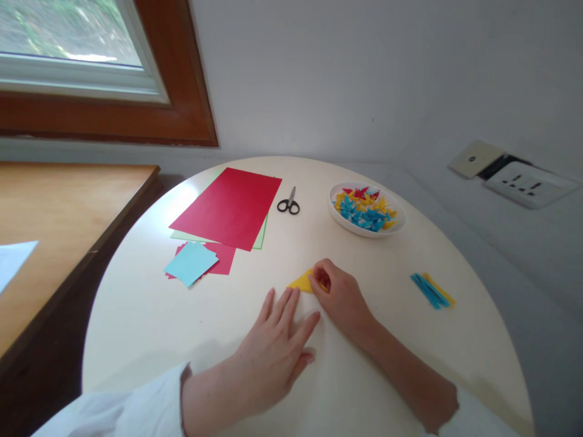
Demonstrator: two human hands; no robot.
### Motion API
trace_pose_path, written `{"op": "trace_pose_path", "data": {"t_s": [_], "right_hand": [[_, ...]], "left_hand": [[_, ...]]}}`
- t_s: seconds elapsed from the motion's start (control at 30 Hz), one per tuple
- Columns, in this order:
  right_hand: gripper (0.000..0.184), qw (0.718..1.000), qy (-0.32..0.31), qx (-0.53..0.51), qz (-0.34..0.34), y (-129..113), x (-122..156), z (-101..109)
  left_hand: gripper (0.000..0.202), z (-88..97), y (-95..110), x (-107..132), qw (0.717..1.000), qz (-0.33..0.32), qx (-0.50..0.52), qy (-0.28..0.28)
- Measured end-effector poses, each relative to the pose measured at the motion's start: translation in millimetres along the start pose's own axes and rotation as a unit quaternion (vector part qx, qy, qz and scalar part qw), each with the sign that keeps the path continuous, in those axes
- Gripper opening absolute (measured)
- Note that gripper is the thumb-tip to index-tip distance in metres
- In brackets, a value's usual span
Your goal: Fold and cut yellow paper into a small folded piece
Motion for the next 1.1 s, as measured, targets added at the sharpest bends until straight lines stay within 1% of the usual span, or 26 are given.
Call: {"op": "trace_pose_path", "data": {"t_s": [0.13, 0.5, 0.73, 1.1], "right_hand": [[0.008, 1.0, -0.002, 0.005, 0.012, -2.4, 0.1, 0.9], [0.009, 1.0, -0.01, 0.021, 0.013, -1.6, -0.1, -0.6], [0.01, 1.0, -0.004, 0.02, 0.022, -2.6, 0.1, -0.5], [0.01, 1.0, -0.009, 0.02, 0.015, -2.0, 0.9, -0.8]], "left_hand": [[0.047, -0.4, 0.2, 0.0, 1.0, 0.002, -0.001, 0.004], [0.046, 1.5, 0.5, -0.3, 1.0, 0.007, 0.008, -0.001], [0.046, 1.0, 0.2, 0.1, 1.0, 0.006, 0.008, 0.012], [0.045, 0.7, -1.1, -0.6, 1.0, 0.012, 0.0, 0.013]]}}
Point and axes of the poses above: each hand's wrist, its own x-axis away from the middle knuckle, its own z-axis out of the back of the hand, y = z × x, the point moved 4 cm from there along -x, towards the middle knuckle, and after that the axes turned 4 degrees about -z, right-handed, at the moved point
